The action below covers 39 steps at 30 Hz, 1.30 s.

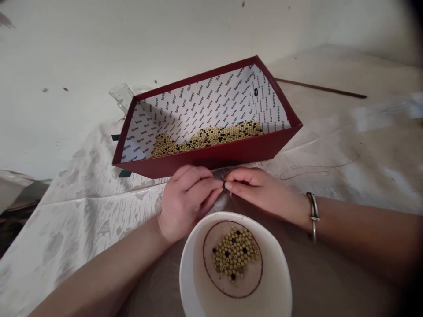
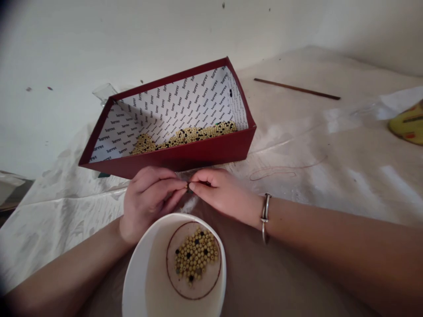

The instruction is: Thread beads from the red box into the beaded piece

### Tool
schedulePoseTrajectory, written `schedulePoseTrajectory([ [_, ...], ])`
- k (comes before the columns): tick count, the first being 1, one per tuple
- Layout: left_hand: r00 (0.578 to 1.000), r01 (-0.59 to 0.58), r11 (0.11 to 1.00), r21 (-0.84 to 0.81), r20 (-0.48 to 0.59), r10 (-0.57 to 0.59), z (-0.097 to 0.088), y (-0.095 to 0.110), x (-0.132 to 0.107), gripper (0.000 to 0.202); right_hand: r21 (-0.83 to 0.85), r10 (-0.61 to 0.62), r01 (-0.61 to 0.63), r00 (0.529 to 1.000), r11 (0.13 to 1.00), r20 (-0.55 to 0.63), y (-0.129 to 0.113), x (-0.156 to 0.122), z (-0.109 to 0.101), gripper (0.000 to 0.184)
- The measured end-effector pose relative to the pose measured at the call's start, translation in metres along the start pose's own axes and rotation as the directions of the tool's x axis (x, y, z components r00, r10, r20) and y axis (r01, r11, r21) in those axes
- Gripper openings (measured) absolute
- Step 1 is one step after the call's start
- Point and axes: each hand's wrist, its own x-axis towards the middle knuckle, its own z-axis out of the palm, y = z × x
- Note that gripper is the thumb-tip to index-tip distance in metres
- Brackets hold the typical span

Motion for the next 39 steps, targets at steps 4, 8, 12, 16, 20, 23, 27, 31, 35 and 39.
schedulePoseTrajectory([
  [4,1.000,0.013,1.000,0.013,-0.027,-0.012,-0.0002,0.0014,0.0026,0.009,-0.006,-0.005,0.005,1.000,1.000,0.000,0.0012,0.0008,0.0008,0.020],
  [8,1.000,0.015,1.000,0.002,-0.004,-0.015,0.0002,0.0008,0.0041,0.007,-0.006,-0.007,0.007,1.000,1.000,-0.008,0.0010,0.0014,0.0012,0.020],
  [12,0.999,0.038,0.999,0.033,-0.028,-0.037,-0.0001,0.0001,0.0042,0.004,0.006,-0.001,0.001,1.000,1.000,-0.019,0.0002,0.0012,0.0012,0.020],
  [16,1.000,0.029,0.999,0.026,0.007,-0.029,-0.0013,0.0024,0.0038,0.005,-0.005,0.000,0.000,1.000,1.000,-0.006,-0.0004,0.0011,0.0008,0.020],
  [20,0.998,0.014,0.999,0.035,0.058,-0.016,-0.0015,0.0015,0.0044,0.006,-0.017,-0.002,0.002,1.000,1.000,-0.003,-0.0003,0.0005,0.0003,0.020],
  [23,1.000,0.027,0.997,0.076,0.002,-0.027,-0.0018,-0.0008,0.0049,0.003,-0.015,-0.006,0.006,1.000,1.000,-0.021,0.0008,0.0005,0.0005,0.020],
  [27,0.999,0.011,0.999,0.047,0.051,-0.014,-0.0021,0.0002,0.0038,0.006,-0.027,-0.023,0.023,1.000,0.999,-0.004,0.0021,0.0010,0.0011,0.020],
  [31,0.999,0.022,0.998,0.055,0.034,-0.024,-0.0016,0.0002,0.0033,0.005,-0.021,-0.021,0.021,1.000,1.000,-0.012,0.0019,0.0009,0.0009,0.020],
  [35,0.999,0.026,0.998,0.051,0.035,-0.028,-0.0009,-0.0015,0.0030,0.004,-0.028,-0.007,0.006,1.000,1.000,-0.014,0.0014,0.0005,0.0011,0.020],
  [39,0.999,0.014,1.000,0.025,0.050,-0.015,0.0001,-0.0014,0.0027,0.008,-0.023,-0.012,0.012,1.000,1.000,-0.016,0.0026,0.0008,0.0013,0.021],
])
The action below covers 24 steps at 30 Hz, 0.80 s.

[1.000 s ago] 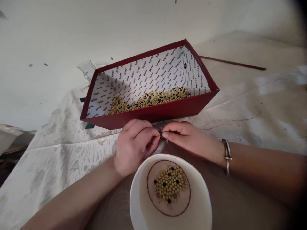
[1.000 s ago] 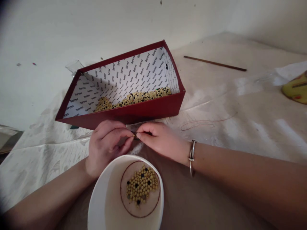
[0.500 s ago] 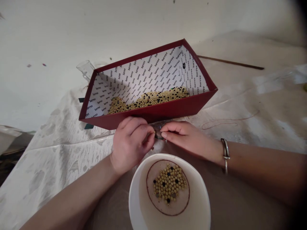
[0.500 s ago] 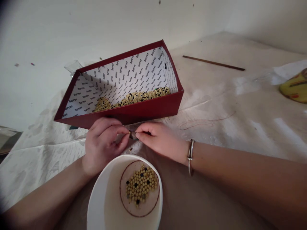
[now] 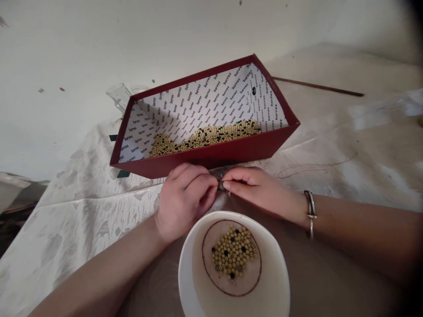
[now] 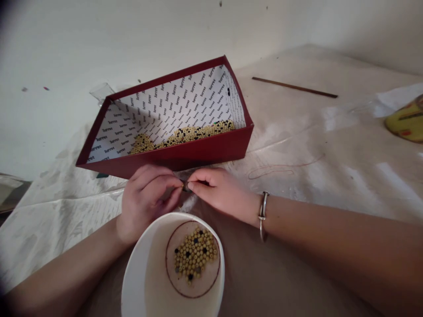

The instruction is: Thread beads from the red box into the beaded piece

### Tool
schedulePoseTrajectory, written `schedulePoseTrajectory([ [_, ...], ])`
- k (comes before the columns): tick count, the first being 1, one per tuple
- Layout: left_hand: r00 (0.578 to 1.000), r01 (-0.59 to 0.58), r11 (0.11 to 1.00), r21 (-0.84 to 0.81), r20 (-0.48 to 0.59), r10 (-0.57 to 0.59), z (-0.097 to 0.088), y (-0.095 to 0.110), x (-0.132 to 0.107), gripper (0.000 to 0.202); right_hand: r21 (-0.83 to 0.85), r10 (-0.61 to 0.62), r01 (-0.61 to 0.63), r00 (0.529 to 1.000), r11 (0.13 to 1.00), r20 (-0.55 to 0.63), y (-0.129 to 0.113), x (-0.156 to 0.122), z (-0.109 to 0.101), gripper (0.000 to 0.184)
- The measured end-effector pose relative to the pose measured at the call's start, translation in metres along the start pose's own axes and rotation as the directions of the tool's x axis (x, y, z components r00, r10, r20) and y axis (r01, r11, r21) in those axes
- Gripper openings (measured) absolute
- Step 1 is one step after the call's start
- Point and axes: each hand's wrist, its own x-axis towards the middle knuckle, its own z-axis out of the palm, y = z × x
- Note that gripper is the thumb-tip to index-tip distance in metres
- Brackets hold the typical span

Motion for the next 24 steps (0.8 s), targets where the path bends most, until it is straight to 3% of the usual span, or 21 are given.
schedulePoseTrajectory([
  [24,0.997,-0.014,1.000,-0.023,-0.075,0.012,0.0022,0.0020,0.0014,0.008,-0.013,-0.004,0.005,1.000,1.000,0.009,-0.0010,0.0011,0.0001,0.019],
])
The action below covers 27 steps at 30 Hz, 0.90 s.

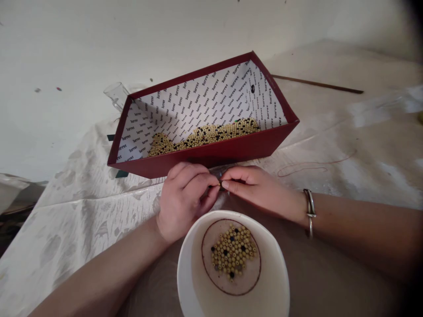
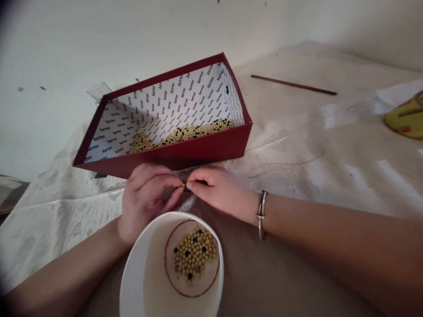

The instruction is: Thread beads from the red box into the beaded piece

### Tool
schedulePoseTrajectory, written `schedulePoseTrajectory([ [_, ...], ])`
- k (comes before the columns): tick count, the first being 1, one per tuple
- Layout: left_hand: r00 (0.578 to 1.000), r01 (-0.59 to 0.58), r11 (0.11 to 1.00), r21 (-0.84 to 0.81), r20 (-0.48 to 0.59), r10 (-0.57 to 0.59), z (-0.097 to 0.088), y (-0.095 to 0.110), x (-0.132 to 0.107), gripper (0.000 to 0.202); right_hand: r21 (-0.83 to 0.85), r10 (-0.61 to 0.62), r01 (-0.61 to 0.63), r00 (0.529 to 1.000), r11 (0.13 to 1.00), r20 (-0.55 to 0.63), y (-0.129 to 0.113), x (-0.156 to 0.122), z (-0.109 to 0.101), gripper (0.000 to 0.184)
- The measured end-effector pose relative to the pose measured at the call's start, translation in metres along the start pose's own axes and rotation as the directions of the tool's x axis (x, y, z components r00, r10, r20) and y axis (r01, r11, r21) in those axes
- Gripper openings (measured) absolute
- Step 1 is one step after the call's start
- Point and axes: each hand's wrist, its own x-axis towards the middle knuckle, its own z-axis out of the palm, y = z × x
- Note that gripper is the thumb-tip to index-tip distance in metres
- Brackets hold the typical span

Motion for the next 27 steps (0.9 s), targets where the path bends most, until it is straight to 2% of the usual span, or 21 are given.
schedulePoseTrajectory([
  [7,0.999,0.021,0.999,-0.025,0.025,-0.021,0.0008,0.0018,0.0003,0.008,-0.015,-0.011,0.011,1.000,1.000,0.004,-0.0002,-0.0008,0.0002,0.019],
  [16,0.996,0.030,0.998,0.048,0.078,-0.033,-0.0031,0.0035,0.0009,0.003,-0.007,-0.006,0.006,1.000,1.000,-0.002,-0.0004,-0.0003,-0.0001,0.019],
  [27,0.998,0.026,0.996,0.084,0.050,-0.031,-0.0023,0.0009,0.0028,0.002,0.008,-0.006,0.006,1.000,1.000,0.012,-0.0011,-0.0008,0.0001,0.020],
])
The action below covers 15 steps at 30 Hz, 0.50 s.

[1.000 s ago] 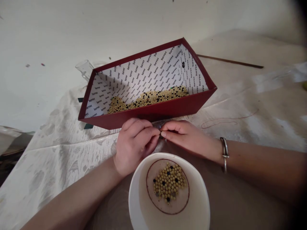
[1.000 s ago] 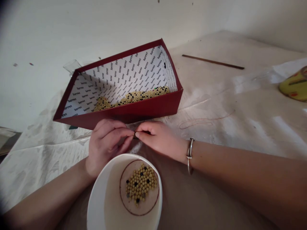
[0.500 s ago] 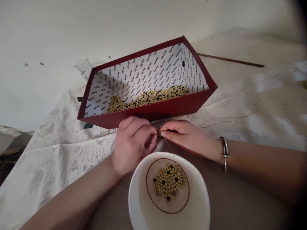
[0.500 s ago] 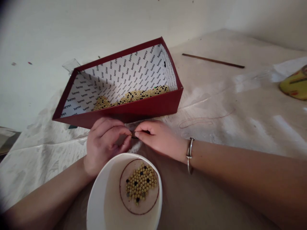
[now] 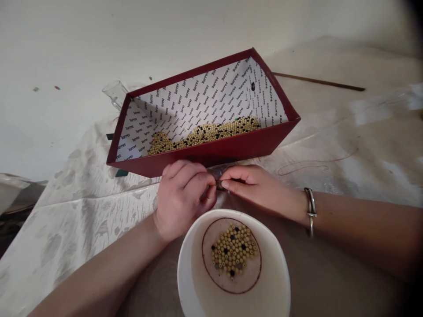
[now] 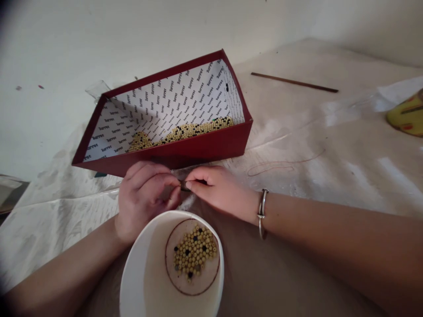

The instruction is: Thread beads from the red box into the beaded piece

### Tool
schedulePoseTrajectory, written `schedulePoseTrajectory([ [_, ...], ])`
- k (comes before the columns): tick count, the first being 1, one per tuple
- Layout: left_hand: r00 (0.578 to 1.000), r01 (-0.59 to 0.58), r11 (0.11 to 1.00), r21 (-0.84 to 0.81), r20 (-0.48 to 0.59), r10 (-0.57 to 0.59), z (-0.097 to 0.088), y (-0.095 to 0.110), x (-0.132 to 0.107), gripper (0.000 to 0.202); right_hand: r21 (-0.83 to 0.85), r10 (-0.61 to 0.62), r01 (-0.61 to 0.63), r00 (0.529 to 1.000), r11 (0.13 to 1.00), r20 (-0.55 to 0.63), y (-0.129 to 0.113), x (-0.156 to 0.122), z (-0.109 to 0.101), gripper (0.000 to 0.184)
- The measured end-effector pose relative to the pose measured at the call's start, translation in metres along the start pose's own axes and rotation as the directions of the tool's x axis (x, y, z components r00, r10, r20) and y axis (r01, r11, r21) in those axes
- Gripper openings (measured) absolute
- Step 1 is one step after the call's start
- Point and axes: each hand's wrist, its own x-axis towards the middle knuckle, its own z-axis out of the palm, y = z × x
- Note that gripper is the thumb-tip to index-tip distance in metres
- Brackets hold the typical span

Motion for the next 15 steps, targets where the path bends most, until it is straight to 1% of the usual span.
schedulePoseTrajectory([
  [4,1.000,-0.011,0.999,-0.038,0.024,0.012,0.0022,0.0008,-0.0029,0.005,-0.007,-0.006,0.006,1.000,1.000,-0.002,0.0008,0.0004,0.0000,0.019],
  [9,0.999,-0.031,0.997,-0.067,0.036,0.034,0.0006,-0.0017,-0.0061,0.012,-0.002,0.005,-0.005,1.000,1.000,0.012,-0.0001,0.0004,-0.0006,0.019],
  [15,0.999,-0.040,0.997,-0.071,0.014,0.041,0.0005,-0.0019,-0.0060,0.013,-0.008,0.009,-0.009,1.000,1.000,0.008,0.0002,-0.0002,-0.0014,0.020],
])
